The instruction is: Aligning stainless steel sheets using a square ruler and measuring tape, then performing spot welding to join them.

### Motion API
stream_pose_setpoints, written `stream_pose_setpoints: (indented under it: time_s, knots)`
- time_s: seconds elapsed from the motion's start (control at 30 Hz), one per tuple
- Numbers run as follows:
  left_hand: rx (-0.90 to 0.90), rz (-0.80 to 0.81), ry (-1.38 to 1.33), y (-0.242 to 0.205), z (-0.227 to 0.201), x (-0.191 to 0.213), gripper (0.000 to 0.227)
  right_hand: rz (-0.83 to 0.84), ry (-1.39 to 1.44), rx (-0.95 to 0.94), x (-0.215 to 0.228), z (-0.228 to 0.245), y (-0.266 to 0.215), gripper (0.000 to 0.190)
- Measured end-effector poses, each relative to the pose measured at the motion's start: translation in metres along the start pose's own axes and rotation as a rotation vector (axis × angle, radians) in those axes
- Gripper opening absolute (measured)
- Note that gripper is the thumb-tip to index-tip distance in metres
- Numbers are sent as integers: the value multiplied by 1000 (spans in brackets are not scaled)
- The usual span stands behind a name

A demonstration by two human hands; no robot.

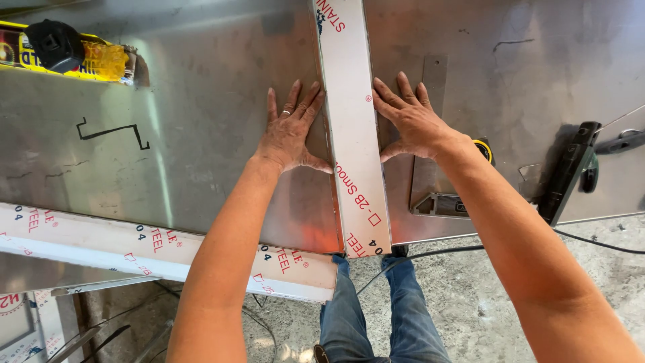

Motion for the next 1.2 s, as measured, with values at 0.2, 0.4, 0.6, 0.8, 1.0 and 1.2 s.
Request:
stream_pose_setpoints:
  time_s: [0.2, 0.4, 0.6, 0.8, 1.0, 1.2]
  knots:
    - [-4, -12, -8, 0, -1, 1, 165, 1, 1, -6, -1, -1, 1, 149]
    - [17, 34, -5, 3, 0, 1, 166, 8, 4, -4, 0, -1, 2, 149]
    - [74, 146, 23, -2, -7, 10, 166, 13, 14, -16, 7, 6, 0, 150]
    - [138, 129, -37, -18, -1, 0, 158, -221, 92, 42, 21, 14, -52, 127]
    - [216, -364, -261, -82, -47, 24, 98, -768, 509, -273, -64, 5, -230, 36]
    - [87, -585, -291, -64, -224, 1, 29, -532, 1589, -757, -208, -32, -261, 45]
Point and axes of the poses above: each hand's wrist, its own y-axis towards the middle knuckle, its own x-axis out of the back of the hand, z = x × y, the point moved 7 cm from there along y, towards the middle knuckle, and after that the axes turned 8 degrees about z, right-handed, at the moved point
